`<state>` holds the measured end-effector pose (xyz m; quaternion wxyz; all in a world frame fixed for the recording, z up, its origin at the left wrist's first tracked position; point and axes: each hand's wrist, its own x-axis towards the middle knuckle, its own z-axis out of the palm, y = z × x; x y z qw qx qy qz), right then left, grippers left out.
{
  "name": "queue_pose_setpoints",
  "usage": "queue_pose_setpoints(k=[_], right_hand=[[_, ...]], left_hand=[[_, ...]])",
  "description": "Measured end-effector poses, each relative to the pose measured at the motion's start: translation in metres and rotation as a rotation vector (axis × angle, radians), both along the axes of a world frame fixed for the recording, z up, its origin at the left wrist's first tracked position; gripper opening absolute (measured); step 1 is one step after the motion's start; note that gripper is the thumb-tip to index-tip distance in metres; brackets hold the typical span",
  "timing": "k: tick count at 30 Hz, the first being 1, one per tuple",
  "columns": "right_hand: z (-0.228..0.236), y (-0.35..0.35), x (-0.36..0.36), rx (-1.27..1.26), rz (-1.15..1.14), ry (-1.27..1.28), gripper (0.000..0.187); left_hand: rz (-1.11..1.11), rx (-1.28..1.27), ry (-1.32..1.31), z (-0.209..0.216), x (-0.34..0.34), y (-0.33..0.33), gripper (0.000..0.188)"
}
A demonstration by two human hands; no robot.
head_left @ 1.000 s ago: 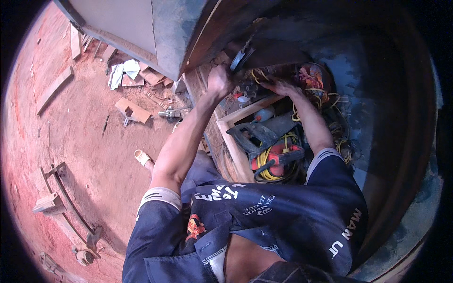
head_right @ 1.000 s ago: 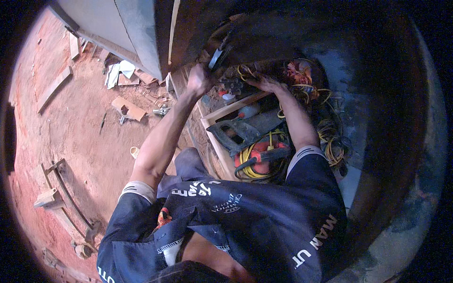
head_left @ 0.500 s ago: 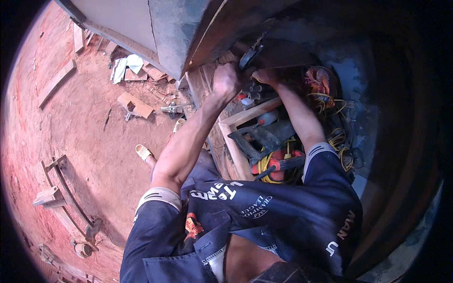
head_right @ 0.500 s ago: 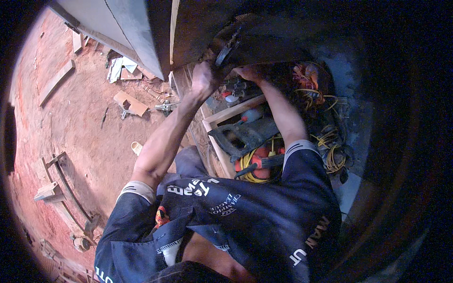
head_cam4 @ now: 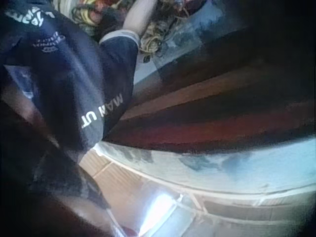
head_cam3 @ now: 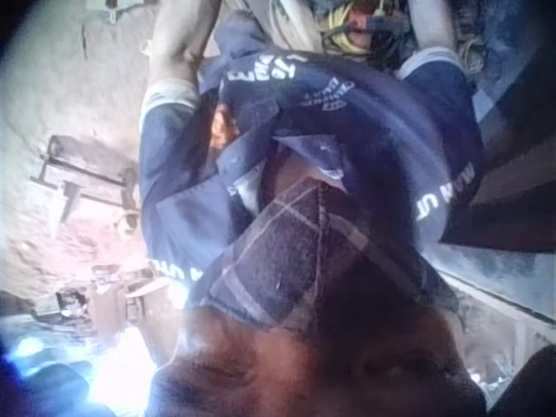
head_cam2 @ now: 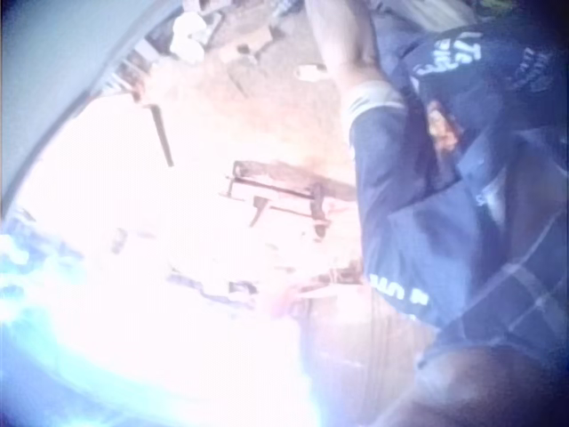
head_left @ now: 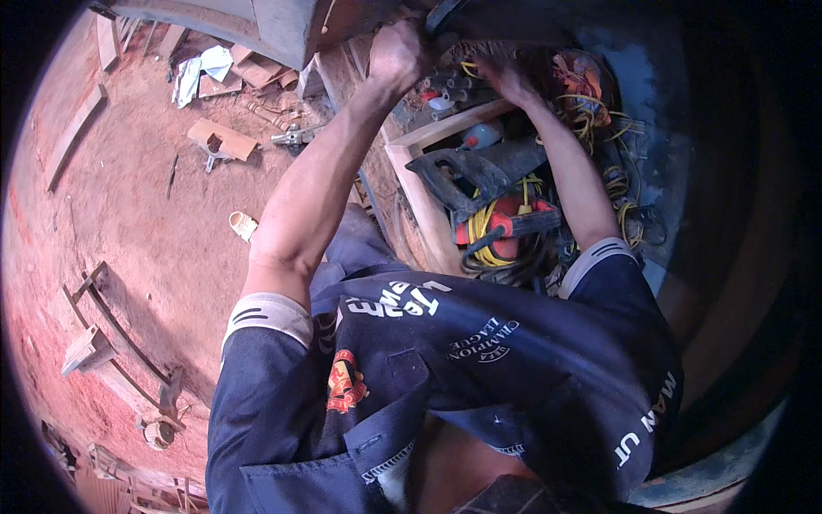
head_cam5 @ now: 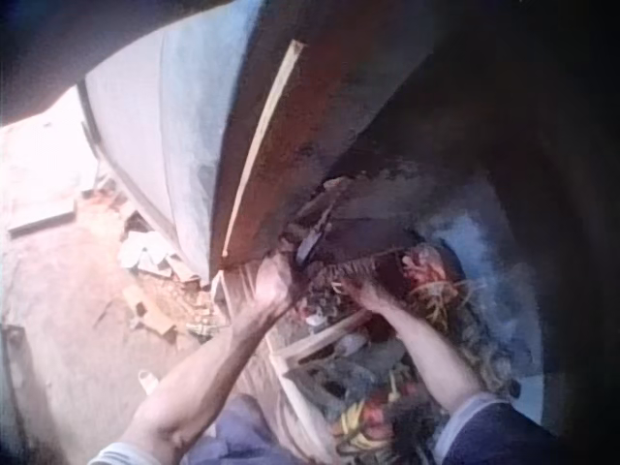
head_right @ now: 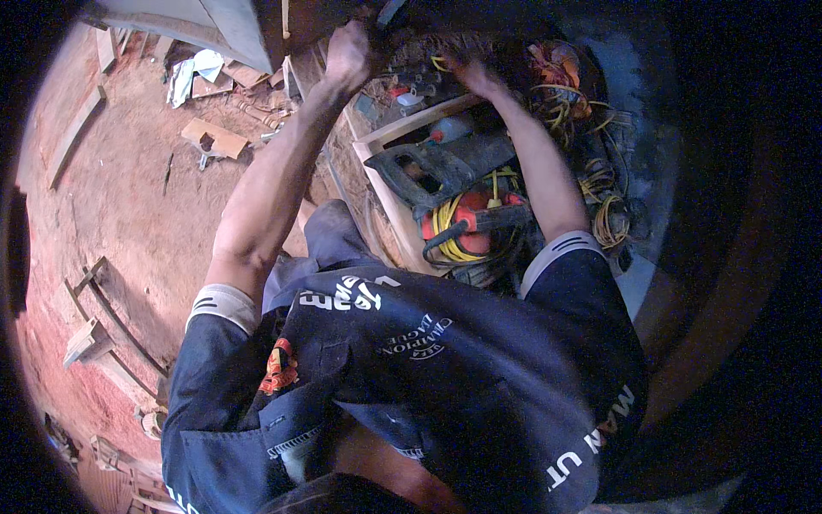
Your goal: The person rummages through a cluttered pile of tools and metal parts, picking up and inspecting various items. They then walk across the workshop floor and place a small metal piece onto a workbench.
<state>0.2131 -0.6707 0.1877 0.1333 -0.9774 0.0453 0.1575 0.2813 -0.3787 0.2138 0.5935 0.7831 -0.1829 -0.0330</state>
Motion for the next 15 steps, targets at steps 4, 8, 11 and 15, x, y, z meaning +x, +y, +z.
queue_pose_setpoints(k=[4, 8, 11, 15], right_hand=[[-0.011, -0.027, 0.04, -0.044, -0.192, -0.025, 0.072], [-0.032, -0.042, 0.069, -0.347, 0.048, -0.217, 0.071], [-0.042, -0.051, 0.074, -0.433, 0.086, -0.167, 0.069], [-0.041, -0.067, 0.063, -0.508, 0.162, 0.053, 0.067]], left_hand=[[-0.036, 0.079, 0.042, 0.007, -0.001, 0.007, 0.046], [-0.109, 0.193, 0.192, 0.012, 0.0, 0.008, 0.048], [-0.091, 0.12, 0.163, 0.012, 0.001, 0.008, 0.051], [-0.039, 0.145, 0.121, 0.005, 0.001, 0.006, 0.052]])
